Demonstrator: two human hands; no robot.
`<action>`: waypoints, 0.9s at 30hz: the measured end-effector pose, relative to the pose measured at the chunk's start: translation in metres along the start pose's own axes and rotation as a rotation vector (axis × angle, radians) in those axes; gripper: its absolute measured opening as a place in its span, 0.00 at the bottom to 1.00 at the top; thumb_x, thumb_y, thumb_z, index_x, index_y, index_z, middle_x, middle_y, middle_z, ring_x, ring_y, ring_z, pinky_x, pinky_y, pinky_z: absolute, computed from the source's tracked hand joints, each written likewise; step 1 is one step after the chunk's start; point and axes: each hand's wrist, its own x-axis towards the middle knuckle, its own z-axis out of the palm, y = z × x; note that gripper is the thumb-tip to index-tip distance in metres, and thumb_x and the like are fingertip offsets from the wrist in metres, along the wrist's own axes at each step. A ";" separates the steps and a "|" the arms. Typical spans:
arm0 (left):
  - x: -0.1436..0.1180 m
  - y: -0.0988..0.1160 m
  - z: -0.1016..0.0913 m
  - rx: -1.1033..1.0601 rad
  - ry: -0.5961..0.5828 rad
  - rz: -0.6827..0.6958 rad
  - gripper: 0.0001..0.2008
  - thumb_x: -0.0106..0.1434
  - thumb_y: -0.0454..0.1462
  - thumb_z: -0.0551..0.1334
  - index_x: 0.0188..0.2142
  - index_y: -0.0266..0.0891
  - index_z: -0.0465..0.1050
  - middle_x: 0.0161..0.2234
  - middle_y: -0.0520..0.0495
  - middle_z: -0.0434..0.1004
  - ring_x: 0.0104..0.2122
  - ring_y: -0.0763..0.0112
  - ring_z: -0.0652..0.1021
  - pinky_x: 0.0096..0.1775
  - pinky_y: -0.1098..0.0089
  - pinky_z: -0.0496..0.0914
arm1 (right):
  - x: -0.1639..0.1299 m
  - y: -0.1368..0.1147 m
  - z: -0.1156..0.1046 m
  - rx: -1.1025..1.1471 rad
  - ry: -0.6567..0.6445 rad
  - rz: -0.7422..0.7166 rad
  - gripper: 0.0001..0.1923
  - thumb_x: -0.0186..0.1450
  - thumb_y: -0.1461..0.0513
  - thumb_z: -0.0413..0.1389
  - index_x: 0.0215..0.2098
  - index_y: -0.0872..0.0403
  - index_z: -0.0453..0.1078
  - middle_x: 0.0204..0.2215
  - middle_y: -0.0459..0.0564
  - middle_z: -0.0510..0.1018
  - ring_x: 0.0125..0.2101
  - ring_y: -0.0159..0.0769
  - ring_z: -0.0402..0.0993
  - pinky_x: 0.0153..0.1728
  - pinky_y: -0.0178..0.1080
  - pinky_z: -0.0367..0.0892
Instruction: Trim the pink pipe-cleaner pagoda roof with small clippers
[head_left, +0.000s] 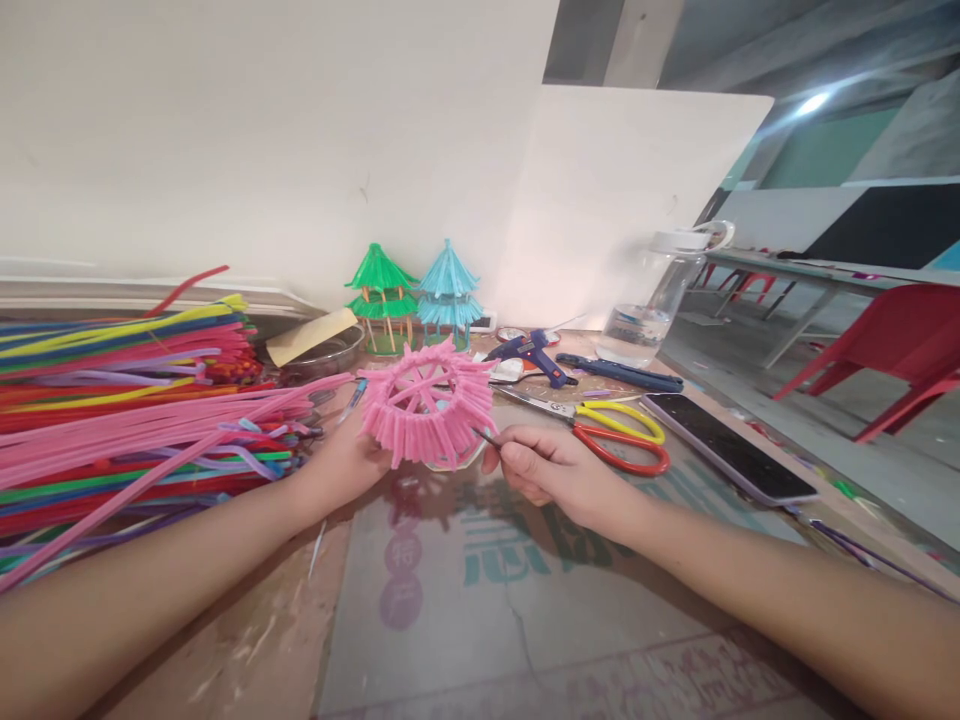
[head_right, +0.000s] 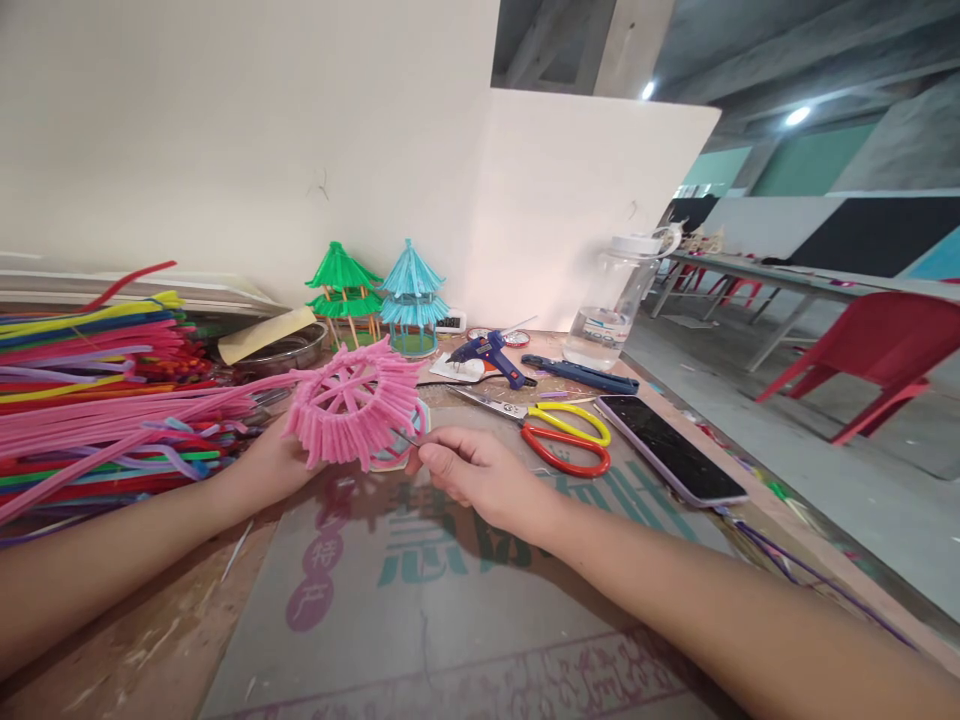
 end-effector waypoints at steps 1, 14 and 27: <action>0.000 0.000 0.000 -0.003 -0.001 -0.008 0.23 0.67 0.38 0.60 0.61 0.42 0.64 0.49 0.39 0.80 0.53 0.56 0.79 0.55 0.54 0.74 | 0.000 0.000 0.000 0.002 0.000 0.001 0.30 0.60 0.37 0.58 0.34 0.56 0.69 0.18 0.37 0.55 0.19 0.26 0.46 0.19 0.33 0.44; 0.000 -0.002 0.000 -0.008 0.009 0.022 0.14 0.65 0.37 0.60 0.50 0.42 0.71 0.49 0.39 0.80 0.53 0.56 0.78 0.55 0.53 0.74 | 0.000 0.001 -0.001 -0.033 -0.014 -0.023 0.31 0.61 0.36 0.57 0.36 0.57 0.70 0.19 0.37 0.56 0.19 0.26 0.48 0.19 0.34 0.45; -0.005 -0.008 0.002 0.032 0.014 0.002 0.16 0.61 0.32 0.61 0.50 0.42 0.72 0.51 0.40 0.79 0.55 0.55 0.77 0.57 0.52 0.72 | 0.000 -0.001 0.000 -0.007 -0.011 -0.004 0.30 0.60 0.36 0.58 0.34 0.55 0.69 0.19 0.37 0.55 0.19 0.26 0.46 0.19 0.34 0.43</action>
